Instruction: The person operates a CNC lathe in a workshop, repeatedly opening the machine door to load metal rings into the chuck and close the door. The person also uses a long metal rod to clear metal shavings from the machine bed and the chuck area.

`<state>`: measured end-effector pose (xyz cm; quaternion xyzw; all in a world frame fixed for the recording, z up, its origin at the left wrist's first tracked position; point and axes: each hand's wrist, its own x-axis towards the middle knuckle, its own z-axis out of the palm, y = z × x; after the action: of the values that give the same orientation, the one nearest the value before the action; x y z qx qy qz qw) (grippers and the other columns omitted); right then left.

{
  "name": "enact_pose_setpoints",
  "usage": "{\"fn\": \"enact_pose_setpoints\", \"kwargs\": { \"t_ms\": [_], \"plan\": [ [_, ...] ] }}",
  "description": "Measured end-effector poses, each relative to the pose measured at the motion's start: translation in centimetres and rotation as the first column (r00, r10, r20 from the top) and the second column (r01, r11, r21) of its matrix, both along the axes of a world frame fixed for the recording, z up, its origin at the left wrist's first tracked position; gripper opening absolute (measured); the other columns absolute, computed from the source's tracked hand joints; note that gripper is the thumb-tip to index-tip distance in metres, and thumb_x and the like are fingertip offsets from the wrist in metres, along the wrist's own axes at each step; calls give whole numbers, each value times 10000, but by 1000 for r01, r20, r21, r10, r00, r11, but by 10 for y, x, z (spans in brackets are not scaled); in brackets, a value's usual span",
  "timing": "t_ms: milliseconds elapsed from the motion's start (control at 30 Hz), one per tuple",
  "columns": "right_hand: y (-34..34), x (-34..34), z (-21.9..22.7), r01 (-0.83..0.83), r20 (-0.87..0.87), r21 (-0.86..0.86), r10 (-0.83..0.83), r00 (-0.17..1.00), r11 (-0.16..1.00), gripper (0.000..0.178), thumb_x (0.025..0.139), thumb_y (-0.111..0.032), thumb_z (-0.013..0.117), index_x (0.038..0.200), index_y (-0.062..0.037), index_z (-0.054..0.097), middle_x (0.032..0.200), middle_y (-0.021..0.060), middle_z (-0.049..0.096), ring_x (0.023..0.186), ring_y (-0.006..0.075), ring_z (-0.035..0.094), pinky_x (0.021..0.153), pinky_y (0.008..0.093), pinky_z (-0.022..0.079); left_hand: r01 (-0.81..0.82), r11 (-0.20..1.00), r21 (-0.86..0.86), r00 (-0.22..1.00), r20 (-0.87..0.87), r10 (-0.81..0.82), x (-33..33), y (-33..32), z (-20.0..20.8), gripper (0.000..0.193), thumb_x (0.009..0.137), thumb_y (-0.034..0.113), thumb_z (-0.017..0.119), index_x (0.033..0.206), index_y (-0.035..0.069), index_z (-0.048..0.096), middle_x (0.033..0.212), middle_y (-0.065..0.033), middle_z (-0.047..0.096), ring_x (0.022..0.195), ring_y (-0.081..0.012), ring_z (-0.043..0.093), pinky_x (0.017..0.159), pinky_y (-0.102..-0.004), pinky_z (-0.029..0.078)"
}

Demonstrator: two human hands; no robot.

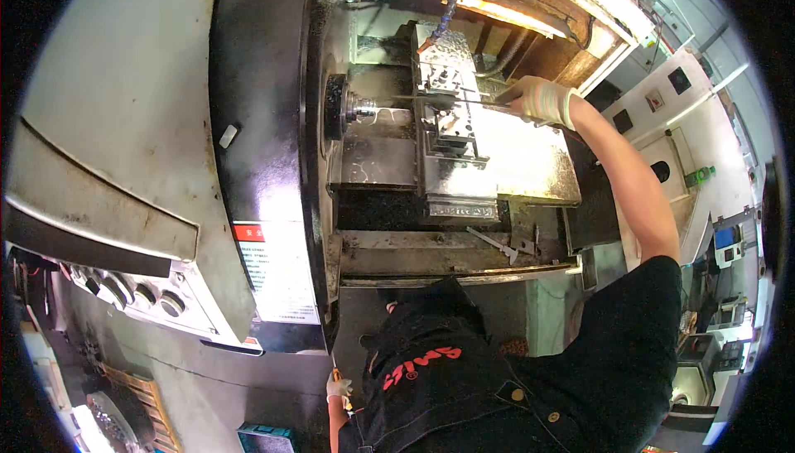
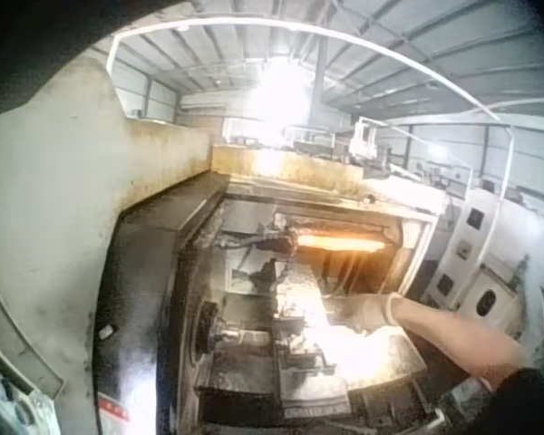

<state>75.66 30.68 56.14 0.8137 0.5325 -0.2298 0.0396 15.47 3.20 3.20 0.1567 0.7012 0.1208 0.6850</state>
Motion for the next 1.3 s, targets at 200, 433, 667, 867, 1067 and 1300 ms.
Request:
{"fn": "enact_pose_setpoints", "kwargs": {
  "t_ms": [200,433,667,867,1067,1300],
  "plan": [
    [36,-31,-36,-216,500,-78,226,836,973,284,693,-64,471,918,38,612,910,222,607,843,335,606,710,372,494,-12,999,-43,999,37,14,-1,-6,-1,675,630,-100,577,1241,121,395,644,-88,534,397,-180,475,335,-306,380],
    [120,-58,-104,-154,523,-63,164,836,986,246,736,-112,512,921,-11,640,953,167,624,879,292,614,714,362,493,30,996,84,999,-40,-27,15,-12,-1,623,628,-82,582,1196,122,428,643,-64,523,398,-166,479,340,-292,378],
    [150,-13,-72,-405,352,-270,481,803,873,160,694,-146,603,804,-32,625,804,134,629,726,291,601,621,360,491,30,995,92,999,28,-33,25,-39,-11,536,723,-39,522,1224,120,417,752,-78,538,501,-242,554,400,-358,448],
    [125,11,-27,52,-195,-174,-86,977,983,152,707,-218,565,634,-86,550,470,35,430,380,123,392,327,276,285,15,996,89,1000,23,-17,17,-44,-46,551,695,-45,545,1210,118,434,771,-72,542,540,-231,552,431,-361,450],
    [92,18,-3,279,-417,-121,-303,857,953,123,722,-193,522,671,-84,541,565,49,489,355,106,323,309,238,233,79,997,9,996,-31,-79,17,-17,-26,622,645,-66,573,1218,125,424,749,-69,536,516,-202,528,428,-339,437],
    [49,27,-1,412,-612,-36,-346,711,911,152,762,-160,472,828,-61,566,583,10,527,375,71,366,320,208,211,7,1000,-23,995,98,-4,22,1,-4,712,614,-101,569,1247,171,387,716,-86,527,452,-192,491,392,-333,405]
  ]
}}
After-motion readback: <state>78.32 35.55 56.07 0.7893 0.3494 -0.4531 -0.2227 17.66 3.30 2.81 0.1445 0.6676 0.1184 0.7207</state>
